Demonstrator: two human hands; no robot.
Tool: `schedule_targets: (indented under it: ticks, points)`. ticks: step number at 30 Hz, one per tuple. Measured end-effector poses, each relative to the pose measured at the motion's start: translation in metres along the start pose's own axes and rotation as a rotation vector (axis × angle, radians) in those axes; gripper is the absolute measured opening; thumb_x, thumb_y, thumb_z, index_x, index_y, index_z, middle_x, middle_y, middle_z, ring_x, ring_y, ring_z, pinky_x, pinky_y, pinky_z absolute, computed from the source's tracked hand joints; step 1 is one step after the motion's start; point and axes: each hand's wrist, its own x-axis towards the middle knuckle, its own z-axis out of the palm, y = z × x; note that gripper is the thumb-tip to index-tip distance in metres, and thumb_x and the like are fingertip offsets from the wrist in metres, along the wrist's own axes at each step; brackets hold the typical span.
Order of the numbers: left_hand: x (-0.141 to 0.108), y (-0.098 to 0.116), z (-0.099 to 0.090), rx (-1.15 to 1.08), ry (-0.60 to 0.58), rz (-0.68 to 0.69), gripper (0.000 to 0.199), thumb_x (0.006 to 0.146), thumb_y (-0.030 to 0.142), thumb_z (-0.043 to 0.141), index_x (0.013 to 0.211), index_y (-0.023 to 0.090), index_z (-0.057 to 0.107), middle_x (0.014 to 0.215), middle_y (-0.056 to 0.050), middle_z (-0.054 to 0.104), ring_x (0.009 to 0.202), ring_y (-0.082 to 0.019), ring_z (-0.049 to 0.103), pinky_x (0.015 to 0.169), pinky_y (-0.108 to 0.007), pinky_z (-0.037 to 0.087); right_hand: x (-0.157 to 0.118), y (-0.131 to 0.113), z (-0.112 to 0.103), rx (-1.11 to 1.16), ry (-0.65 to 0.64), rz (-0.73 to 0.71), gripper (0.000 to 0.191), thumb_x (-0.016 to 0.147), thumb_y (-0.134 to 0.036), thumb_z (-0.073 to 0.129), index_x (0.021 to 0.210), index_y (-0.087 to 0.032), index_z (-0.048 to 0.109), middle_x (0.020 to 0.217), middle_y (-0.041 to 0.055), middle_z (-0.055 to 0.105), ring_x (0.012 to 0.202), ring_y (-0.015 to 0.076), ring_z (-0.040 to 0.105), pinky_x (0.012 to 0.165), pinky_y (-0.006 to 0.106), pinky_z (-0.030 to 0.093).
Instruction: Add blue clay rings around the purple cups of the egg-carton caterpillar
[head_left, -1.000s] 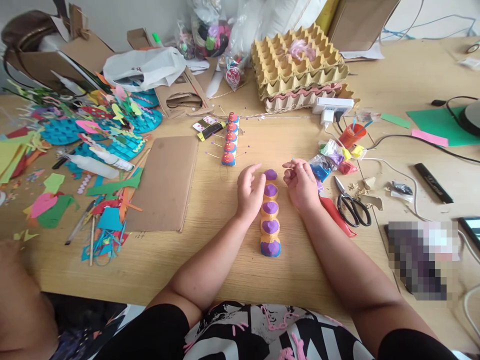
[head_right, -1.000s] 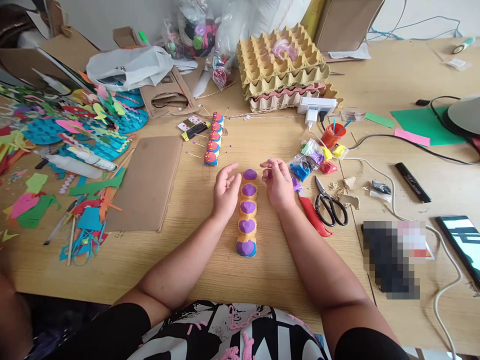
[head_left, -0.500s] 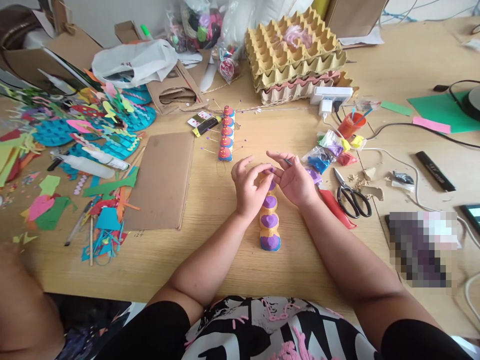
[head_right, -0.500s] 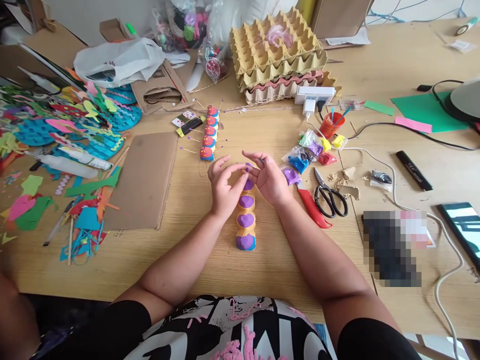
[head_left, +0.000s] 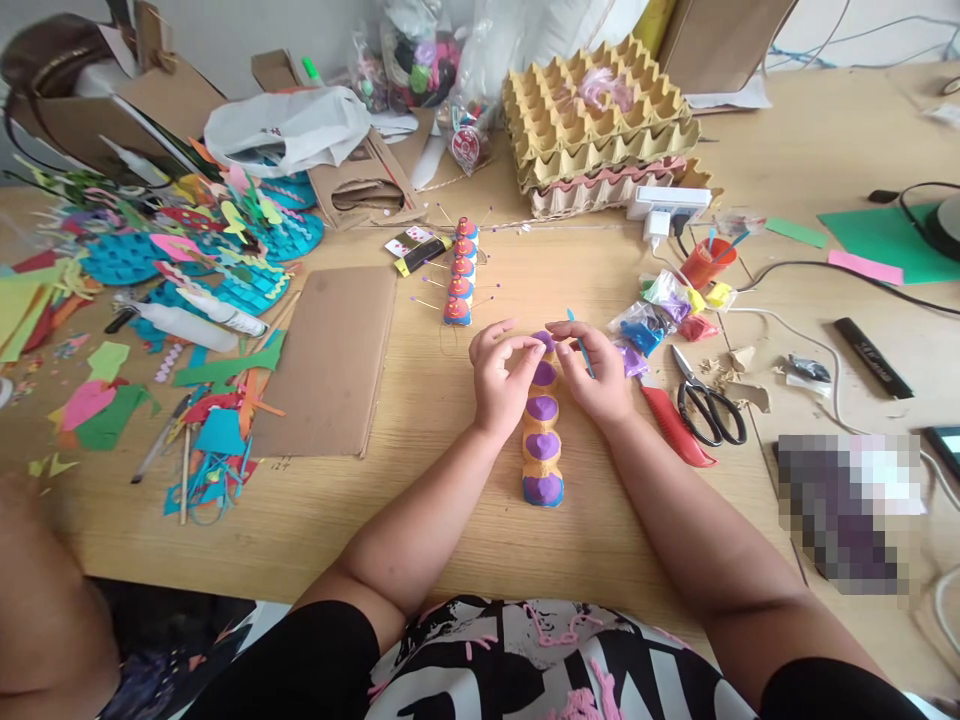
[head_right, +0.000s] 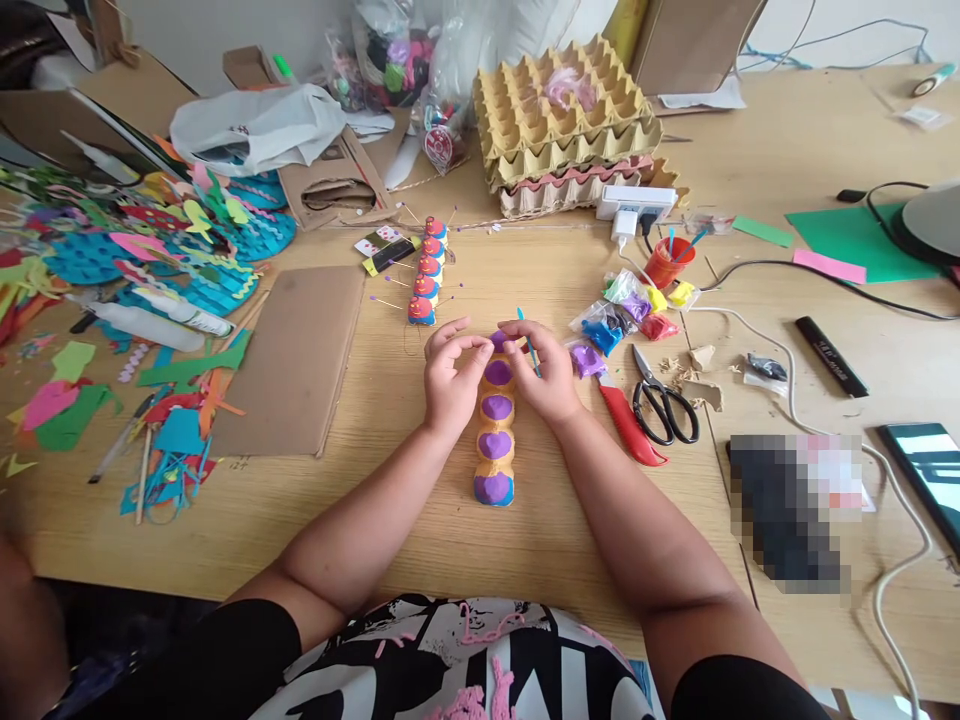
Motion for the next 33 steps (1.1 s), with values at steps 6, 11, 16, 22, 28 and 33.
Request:
schedule_targets:
  ticks: [6,11,16,22,28,33]
  points:
    - [0.0,-0.003,0.005,-0.191,0.021,-0.19,0.029,0.1,0.051,0.081,0.097,0.022,0.08,0.135,-0.011,0.074,0.144,-0.027,0.065,0.13,-0.045,0.048,0.0,0.003,0.002,-0.194,-0.101,-0.122,0.024,0.103,-0.043,0.068,0.119,-0.03,0.081,0.12,0.0095,0.088,0.112,0.0314,0.08,0.107,0.053,0.062]
    - [-0.004,0.0,0.006,-0.164,0.009,-0.137,0.031,0.1,0.053,0.079,0.09,0.023,0.079,0.131,-0.011,0.075,0.141,-0.028,0.065,0.131,-0.047,0.046,-0.001,0.005,0.002,-0.197,-0.099,-0.162,0.021,0.104,-0.042,0.067,0.111,-0.031,0.083,0.12,0.0092,0.089,0.106,0.0312,0.081,0.104,0.052,0.063]
    - [-0.005,0.004,0.006,-0.135,0.007,-0.104,0.041,0.103,0.062,0.072,0.092,0.024,0.079,0.126,-0.011,0.076,0.139,-0.028,0.065,0.129,-0.047,0.046,-0.002,0.006,0.004,-0.22,-0.06,-0.158,0.022,0.105,-0.046,0.064,0.1,-0.032,0.081,0.11,0.0085,0.089,0.101,0.0309,0.081,0.097,0.051,0.063]
    - [-0.005,0.008,0.004,-0.117,0.035,-0.059,0.041,0.11,0.06,0.061,0.099,0.025,0.079,0.119,-0.011,0.077,0.135,-0.026,0.068,0.126,-0.044,0.048,-0.004,0.0,0.003,-0.221,0.061,-0.123,0.025,0.105,-0.044,0.06,0.087,-0.028,0.065,0.084,0.0068,0.076,0.079,0.0247,0.069,0.081,0.044,0.057]
    - [-0.007,0.005,0.005,-0.082,0.023,-0.003,0.039,0.11,0.058,0.062,0.1,0.024,0.079,0.118,-0.01,0.079,0.134,-0.027,0.069,0.125,-0.046,0.047,-0.002,0.003,0.004,-0.234,0.015,-0.12,0.053,0.11,-0.058,0.051,0.067,-0.027,0.048,0.061,0.0015,0.056,0.061,0.0187,0.053,0.066,0.038,0.046]
    - [-0.008,0.001,0.006,-0.081,0.049,0.028,0.04,0.11,0.06,0.063,0.1,0.025,0.079,0.117,-0.01,0.079,0.131,-0.026,0.07,0.123,-0.045,0.049,0.0,0.007,0.007,-0.177,0.125,-0.169,0.033,0.109,-0.051,0.062,0.089,-0.025,0.067,0.081,0.0032,0.073,0.069,0.0181,0.058,0.072,0.036,0.051]
